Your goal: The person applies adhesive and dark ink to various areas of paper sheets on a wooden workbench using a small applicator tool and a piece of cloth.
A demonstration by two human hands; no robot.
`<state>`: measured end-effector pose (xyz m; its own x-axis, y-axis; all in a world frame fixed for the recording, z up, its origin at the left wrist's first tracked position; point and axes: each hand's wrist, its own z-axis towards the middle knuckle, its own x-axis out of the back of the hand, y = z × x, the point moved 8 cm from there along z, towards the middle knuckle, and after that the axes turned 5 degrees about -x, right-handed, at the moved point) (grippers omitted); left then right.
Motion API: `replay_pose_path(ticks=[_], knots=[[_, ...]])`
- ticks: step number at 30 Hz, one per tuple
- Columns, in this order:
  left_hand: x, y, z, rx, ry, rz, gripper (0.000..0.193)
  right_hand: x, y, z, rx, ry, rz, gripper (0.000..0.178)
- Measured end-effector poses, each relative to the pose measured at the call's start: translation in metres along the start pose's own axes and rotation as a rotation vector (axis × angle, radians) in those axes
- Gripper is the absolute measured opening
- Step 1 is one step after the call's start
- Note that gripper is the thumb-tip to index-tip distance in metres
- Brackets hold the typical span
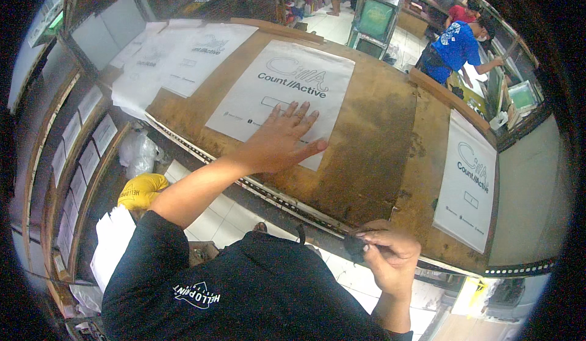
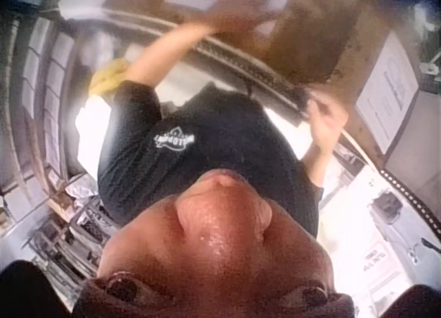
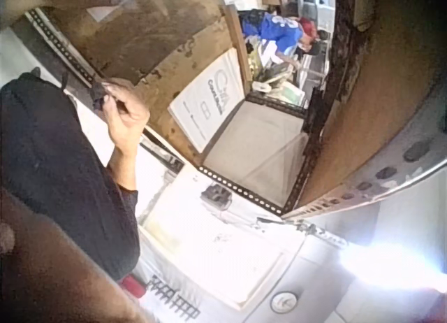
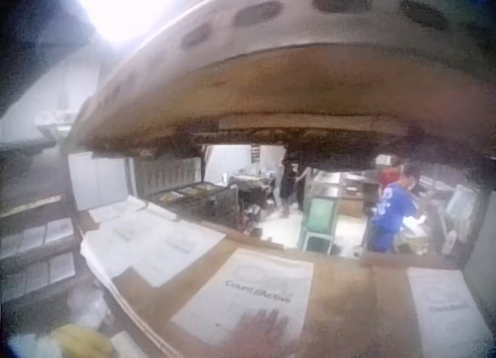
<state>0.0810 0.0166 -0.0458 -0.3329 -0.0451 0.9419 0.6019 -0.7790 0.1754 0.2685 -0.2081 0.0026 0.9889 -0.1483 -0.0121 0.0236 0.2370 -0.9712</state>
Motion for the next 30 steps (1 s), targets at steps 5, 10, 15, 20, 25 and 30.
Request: replay_pose_path(ticks=[5, 10, 15, 20, 25, 30], knots=[[0.053, -0.021, -0.061, 0.023, -0.052, -0.245, 0.081, 0.015, -0.025, 0.012, -0.017, 0.07, -0.339, 0.01], [0.069, -0.079, -0.157, -0.109, 0.378, 0.142, 0.076, -0.012, -0.043, 0.059, 0.083, -0.073, -0.578, 0.01], [0.094, -0.091, -0.144, -0.019, 0.371, 0.103, 0.087, -0.074, -0.035, 0.128, 0.084, -0.298, -0.888, 0.024], [0.081, -0.099, -0.157, 0.015, 0.314, 0.116, 0.092, -0.144, -0.008, 0.196, -0.013, -0.478, -0.542, 0.025], [0.09, -0.119, -0.175, 0.048, 0.3, 0.122, 0.095, -0.181, 0.045, 0.216, -0.189, -0.678, 0.151, 0.03], [0.094, -0.13, -0.181, 0.089, 0.339, 0.142, 0.103, -0.193, 0.058, 0.208, -0.403, -0.625, 0.465, 0.032]])
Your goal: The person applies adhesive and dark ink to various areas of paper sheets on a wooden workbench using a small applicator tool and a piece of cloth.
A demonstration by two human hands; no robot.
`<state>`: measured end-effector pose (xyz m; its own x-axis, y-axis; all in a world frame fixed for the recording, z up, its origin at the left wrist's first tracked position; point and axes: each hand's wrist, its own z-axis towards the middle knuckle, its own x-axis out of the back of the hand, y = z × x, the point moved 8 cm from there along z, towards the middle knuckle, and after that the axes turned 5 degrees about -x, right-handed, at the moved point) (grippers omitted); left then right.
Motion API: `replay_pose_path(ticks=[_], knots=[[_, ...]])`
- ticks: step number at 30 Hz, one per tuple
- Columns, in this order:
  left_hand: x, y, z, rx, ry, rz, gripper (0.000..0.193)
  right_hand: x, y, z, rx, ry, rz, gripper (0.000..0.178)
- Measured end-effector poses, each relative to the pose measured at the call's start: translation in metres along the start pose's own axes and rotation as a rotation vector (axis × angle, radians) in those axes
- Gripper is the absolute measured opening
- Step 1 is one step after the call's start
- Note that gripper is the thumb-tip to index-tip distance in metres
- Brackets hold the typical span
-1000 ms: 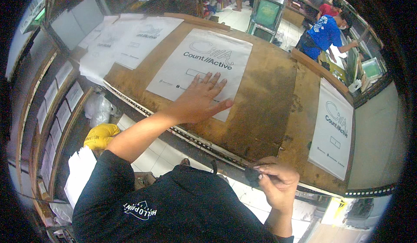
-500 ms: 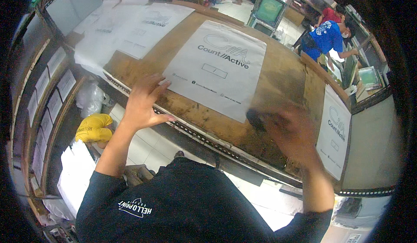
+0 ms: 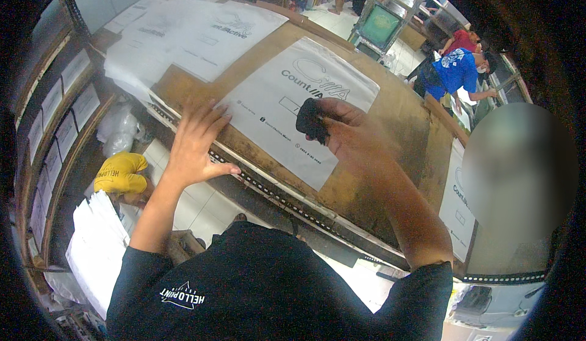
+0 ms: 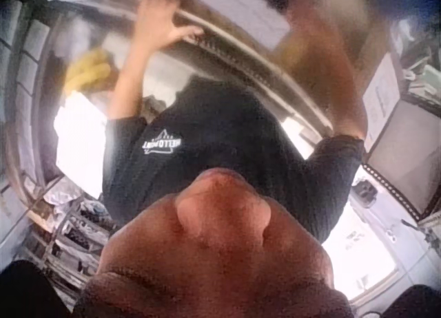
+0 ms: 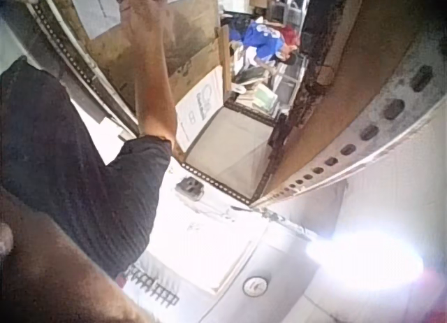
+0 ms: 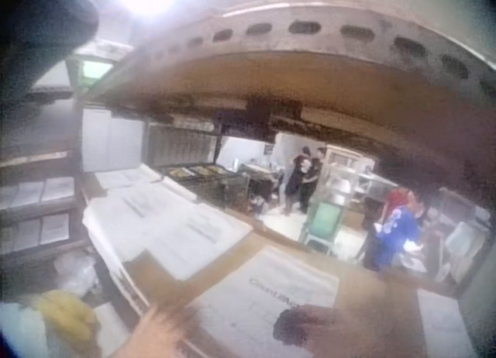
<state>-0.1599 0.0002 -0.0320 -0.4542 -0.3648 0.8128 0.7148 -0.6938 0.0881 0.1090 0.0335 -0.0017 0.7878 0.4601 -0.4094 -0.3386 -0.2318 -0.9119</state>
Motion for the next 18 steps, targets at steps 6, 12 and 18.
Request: replay_pose_path(ticks=[6, 12, 18], knots=[[0.006, 0.01, -0.014, 0.083, 0.158, 0.006, 0.11, 0.001, -0.002, -0.058, -0.105, 0.411, -0.446, 0.03], [-0.023, 0.048, -0.118, 0.284, 0.562, -0.256, 0.089, -0.054, 0.024, -0.133, 0.155, 0.309, -0.521, 0.016], [-0.063, 0.108, -0.205, 0.695, 0.205, -0.414, 0.046, -0.091, 0.06, -0.127, 0.245, -0.027, -0.692, 0.018]])
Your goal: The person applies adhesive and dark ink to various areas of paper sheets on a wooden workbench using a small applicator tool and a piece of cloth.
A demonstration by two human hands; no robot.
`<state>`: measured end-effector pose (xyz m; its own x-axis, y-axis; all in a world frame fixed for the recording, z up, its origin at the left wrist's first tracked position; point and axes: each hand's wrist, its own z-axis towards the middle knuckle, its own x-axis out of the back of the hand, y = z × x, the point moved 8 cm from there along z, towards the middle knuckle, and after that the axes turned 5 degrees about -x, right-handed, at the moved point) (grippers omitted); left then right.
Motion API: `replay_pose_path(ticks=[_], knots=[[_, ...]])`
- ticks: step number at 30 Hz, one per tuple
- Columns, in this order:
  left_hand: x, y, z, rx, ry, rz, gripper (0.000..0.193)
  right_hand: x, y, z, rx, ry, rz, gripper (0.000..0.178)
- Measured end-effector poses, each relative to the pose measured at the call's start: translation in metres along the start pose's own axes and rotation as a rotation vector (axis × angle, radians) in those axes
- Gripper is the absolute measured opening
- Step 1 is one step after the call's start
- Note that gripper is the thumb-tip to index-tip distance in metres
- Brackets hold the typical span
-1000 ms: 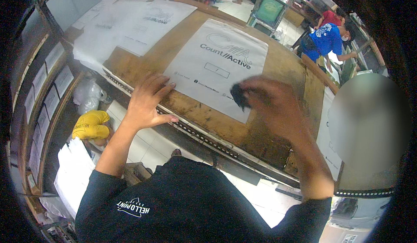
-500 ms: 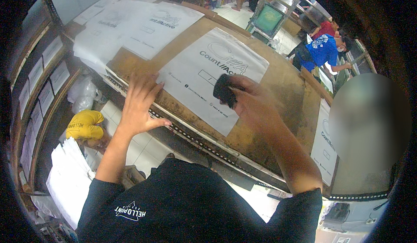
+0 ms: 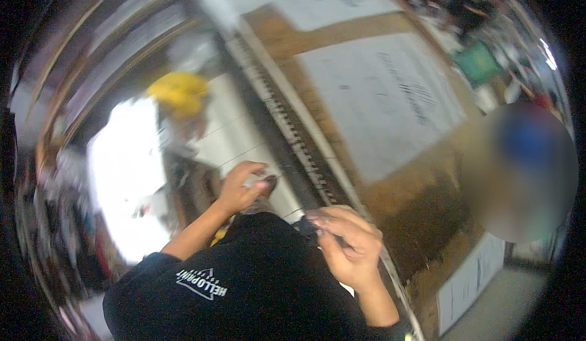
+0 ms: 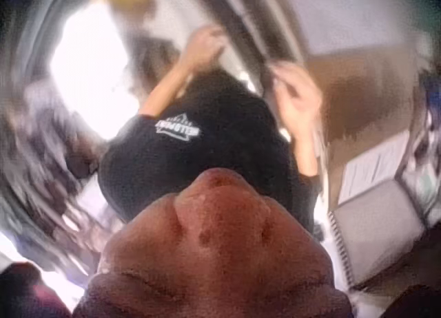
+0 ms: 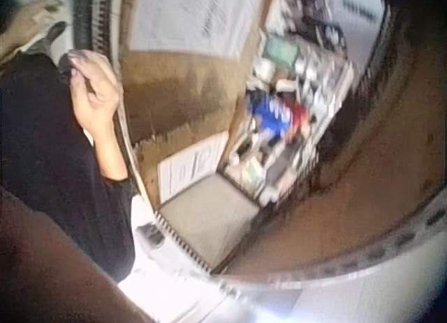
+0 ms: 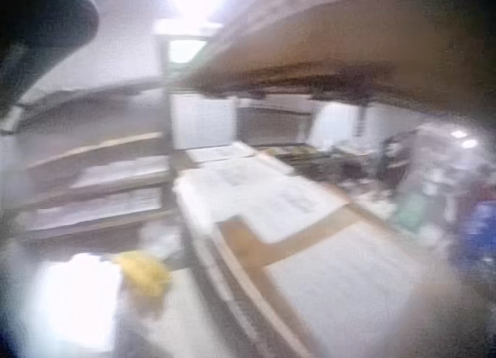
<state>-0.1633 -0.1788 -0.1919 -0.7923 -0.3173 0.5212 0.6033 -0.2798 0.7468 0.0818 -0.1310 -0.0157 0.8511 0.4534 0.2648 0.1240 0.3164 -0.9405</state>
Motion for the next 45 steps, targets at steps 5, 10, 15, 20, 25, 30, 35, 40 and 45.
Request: replay_pose_path(ticks=[5, 10, 15, 20, 25, 30, 35, 40, 45], knots=[[0.035, 0.032, -0.07, 0.013, -0.014, 0.332, 0.033, -0.036, 0.045, -0.014, -0.061, -0.121, -0.036, 0.02], [0.115, 0.021, -0.196, 0.459, 0.534, 0.588, 0.036, -0.065, 0.086, -0.034, -0.201, -0.196, 0.006, 0.022], [0.213, -0.025, -0.326, 0.795, 1.133, 1.022, 0.092, -0.081, 0.108, -0.049, -0.216, -0.284, -0.007, 0.023], [0.252, -0.129, -0.359, 0.785, 1.149, 0.442, 0.093, -0.102, 0.104, -0.058, -0.325, -0.253, 0.066, 0.021], [0.243, -0.101, -0.325, 0.803, 1.046, 0.459, 0.069, -0.12, 0.094, -0.061, -0.307, -0.214, 0.054, 0.02], [0.22, -0.047, -0.269, 0.476, 0.971, 0.232, 0.068, -0.142, 0.076, -0.052, -0.302, -0.174, 0.052, 0.019], [0.176, -0.032, -0.201, 0.327, 0.641, -0.201, 0.083, -0.169, 0.07, -0.034, -0.345, -0.093, 0.166, 0.026], [0.174, 0.033, -0.137, 0.057, 0.366, 0.022, 0.095, -0.192, 0.055, -0.015, -0.365, -0.006, 0.523, 0.031], [0.182, 0.08, -0.093, -0.009, 0.078, 0.141, 0.095, -0.185, 0.048, -0.018, -0.375, 0.08, 0.773, 0.024]])
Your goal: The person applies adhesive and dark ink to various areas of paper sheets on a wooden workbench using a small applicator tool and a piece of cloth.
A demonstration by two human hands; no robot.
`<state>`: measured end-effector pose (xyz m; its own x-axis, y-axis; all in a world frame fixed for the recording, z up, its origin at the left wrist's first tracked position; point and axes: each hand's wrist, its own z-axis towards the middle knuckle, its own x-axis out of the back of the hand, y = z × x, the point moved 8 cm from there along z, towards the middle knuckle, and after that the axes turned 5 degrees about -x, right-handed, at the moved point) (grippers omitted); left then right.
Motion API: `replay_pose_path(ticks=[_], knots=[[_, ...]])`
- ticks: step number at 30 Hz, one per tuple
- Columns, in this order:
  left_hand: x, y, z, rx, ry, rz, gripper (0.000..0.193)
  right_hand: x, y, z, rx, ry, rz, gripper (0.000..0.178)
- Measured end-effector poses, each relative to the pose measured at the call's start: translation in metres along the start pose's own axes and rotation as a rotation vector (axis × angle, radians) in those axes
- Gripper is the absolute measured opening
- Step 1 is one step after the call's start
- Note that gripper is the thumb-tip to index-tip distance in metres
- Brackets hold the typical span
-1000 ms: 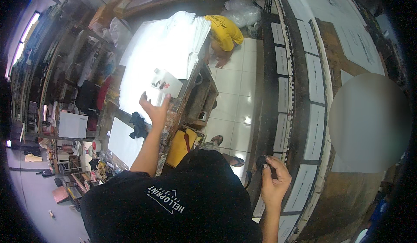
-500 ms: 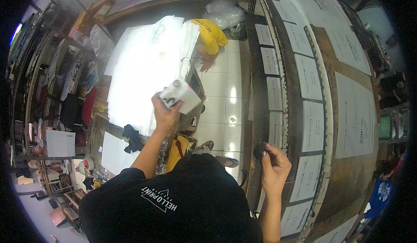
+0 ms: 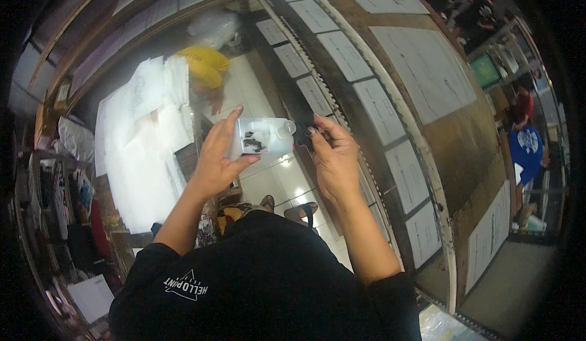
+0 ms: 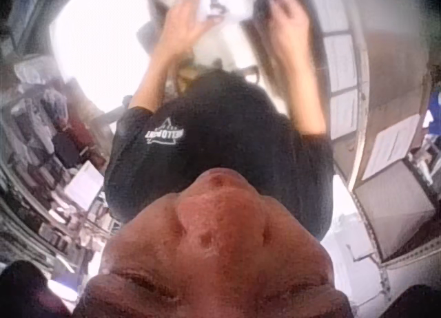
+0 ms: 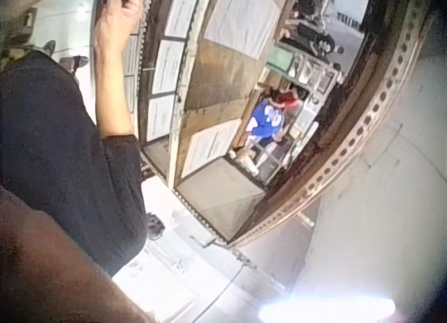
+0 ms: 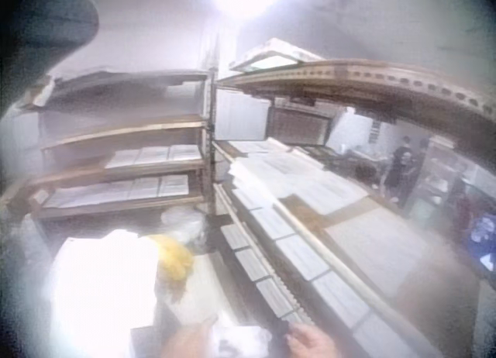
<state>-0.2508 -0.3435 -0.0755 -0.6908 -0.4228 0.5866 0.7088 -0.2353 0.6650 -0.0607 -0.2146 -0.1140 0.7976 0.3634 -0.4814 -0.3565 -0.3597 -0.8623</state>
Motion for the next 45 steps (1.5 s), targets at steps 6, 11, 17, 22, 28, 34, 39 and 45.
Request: replay_pose_path(ticks=[6, 11, 17, 22, 28, 34, 39, 45], knots=[[0.004, 0.031, 0.03, -0.146, -0.171, 0.123, 0.093, 0.023, 0.0, -0.012, 0.012, 0.055, 0.037, 0.028], [-0.01, 0.043, 0.051, -0.176, -0.296, 0.178, 0.092, 0.043, -0.002, -0.022, 0.067, 0.14, -0.003, 0.029], [-0.025, 0.06, 0.074, -0.248, -0.457, 0.268, 0.089, 0.058, -0.003, -0.033, 0.097, 0.233, -0.089, 0.027], [-0.037, 0.078, 0.096, -0.307, -0.601, 0.372, 0.088, 0.068, 0.01, -0.035, 0.003, 0.218, 0.027, 0.026], [-0.046, 0.093, 0.114, -0.367, -0.686, 0.415, 0.085, 0.068, 0.017, -0.038, -0.076, 0.22, 0.168, 0.025], [-0.055, 0.096, 0.123, -0.374, -0.733, 0.439, 0.083, 0.076, 0.025, -0.034, -0.107, 0.253, 0.197, 0.025], [-0.054, 0.1, 0.122, -0.473, -0.677, 0.452, 0.077, 0.081, 0.031, -0.028, -0.09, 0.227, 0.081, 0.027], [-0.052, 0.091, 0.117, -0.373, -0.673, 0.423, 0.082, 0.077, 0.027, -0.025, -0.115, 0.184, 0.084, 0.027]])
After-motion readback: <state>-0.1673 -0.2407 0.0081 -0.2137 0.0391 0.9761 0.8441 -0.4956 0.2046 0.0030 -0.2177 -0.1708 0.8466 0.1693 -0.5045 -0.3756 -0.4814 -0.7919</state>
